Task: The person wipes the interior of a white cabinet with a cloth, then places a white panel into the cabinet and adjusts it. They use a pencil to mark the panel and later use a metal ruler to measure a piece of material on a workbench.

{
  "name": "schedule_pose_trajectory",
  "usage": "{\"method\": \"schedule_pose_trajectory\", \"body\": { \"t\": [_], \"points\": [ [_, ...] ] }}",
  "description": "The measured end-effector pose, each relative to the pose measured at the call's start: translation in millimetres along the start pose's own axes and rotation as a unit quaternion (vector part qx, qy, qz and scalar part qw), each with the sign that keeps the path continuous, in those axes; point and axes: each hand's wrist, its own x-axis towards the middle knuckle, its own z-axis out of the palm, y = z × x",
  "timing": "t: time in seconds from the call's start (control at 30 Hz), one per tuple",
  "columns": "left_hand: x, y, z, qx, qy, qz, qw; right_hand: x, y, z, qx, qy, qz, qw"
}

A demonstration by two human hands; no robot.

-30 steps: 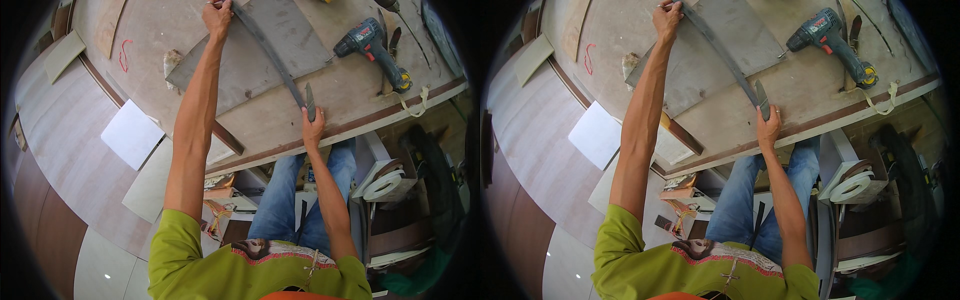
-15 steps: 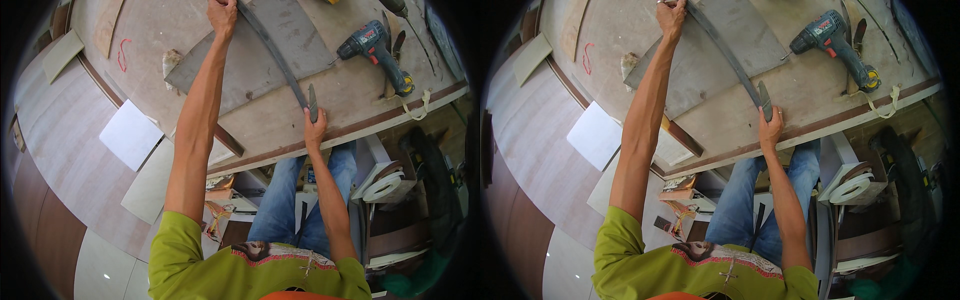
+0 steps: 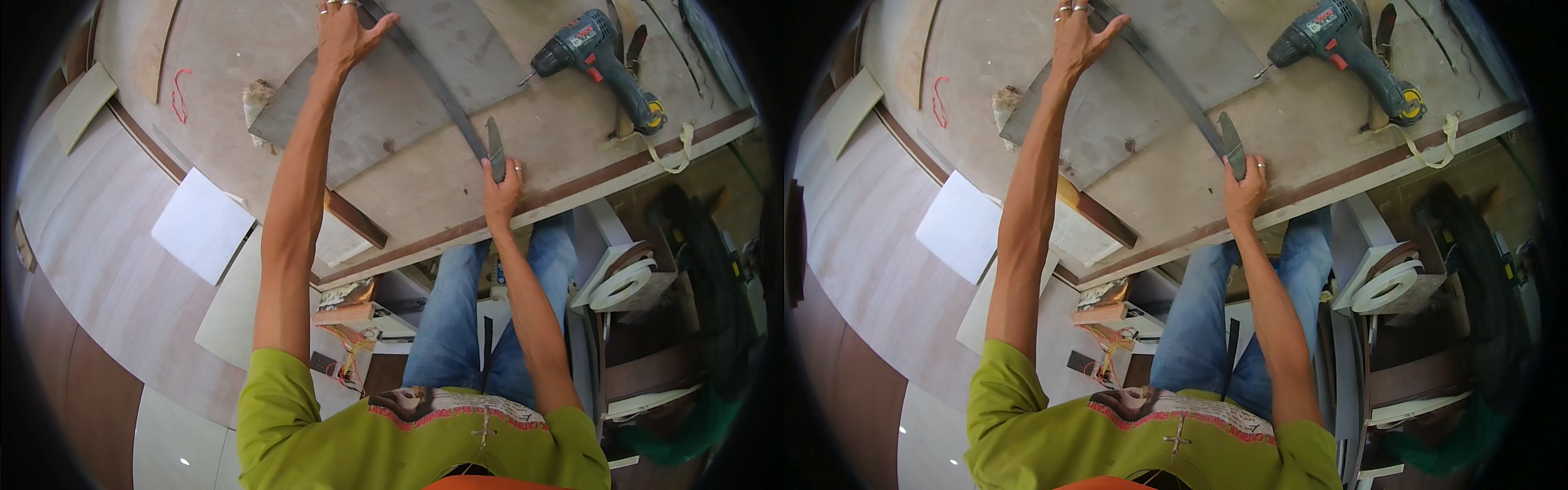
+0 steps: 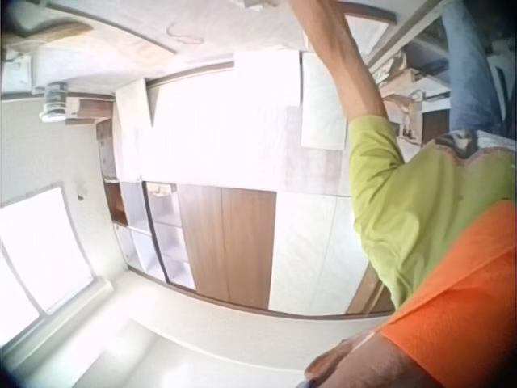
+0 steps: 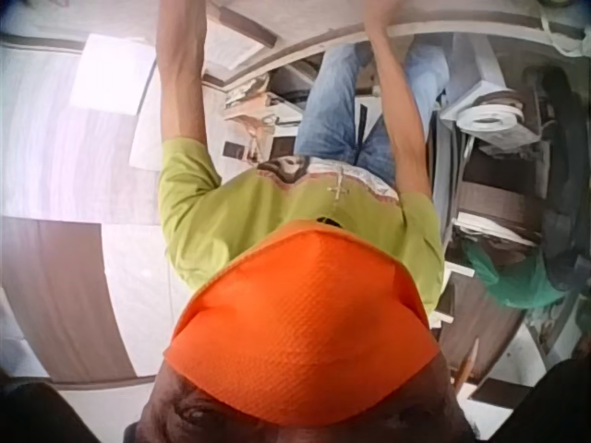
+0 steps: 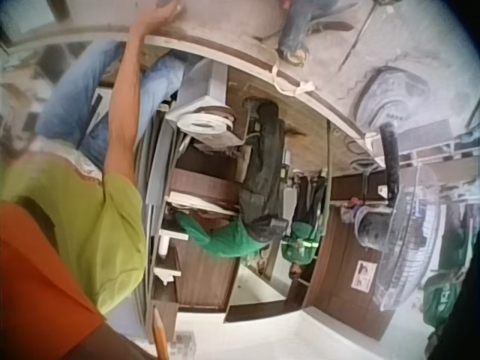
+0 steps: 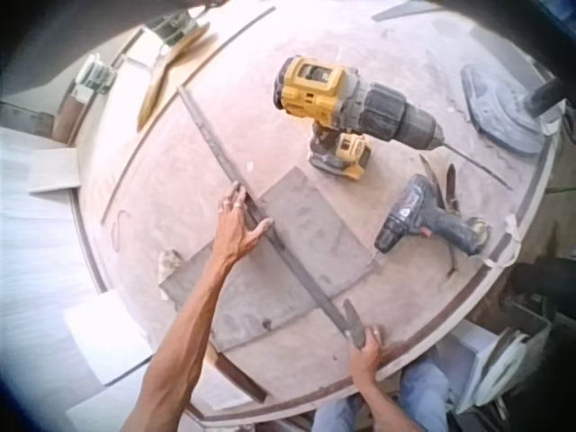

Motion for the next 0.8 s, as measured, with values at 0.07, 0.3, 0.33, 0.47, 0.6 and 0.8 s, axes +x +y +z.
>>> {"method": "schedule_pose_trajectory", "body": {
  "t": [0.07, 0.3, 0.33, 0.47, 0.6, 0.8],
  "points": [
    [-8, 3, -6, 0.017, -0.036, 0.011, 0.999, 1, -1, 1, 0.004, -0.002, -0.001, 1.000],
    [-24, 16, -4, 0.053, -0.109, -0.010, 0.993, 1, 3, 2, 0.045, 0.004, 0.004, 0.999],
    [-23, 15, -3, 0.051, -0.111, -0.013, 0.992, 1, 3, 2, 0.048, 0.005, 0.001, 0.999],
    [-23, 13, -1, 0.060, -0.111, -0.010, 0.992, 2, 2, 3, 0.062, 0.007, 0.006, 0.998],
    [-22, 19, -3, 0.062, -0.122, -0.022, 0.990, 0, 7, 1, 0.045, -0.004, 0.024, 0.999],
    [-21, 22, -3, 0.056, -0.121, -0.036, 0.990, 1, 6, 0, 0.067, -0.009, 0.025, 0.997]
  ]
}}
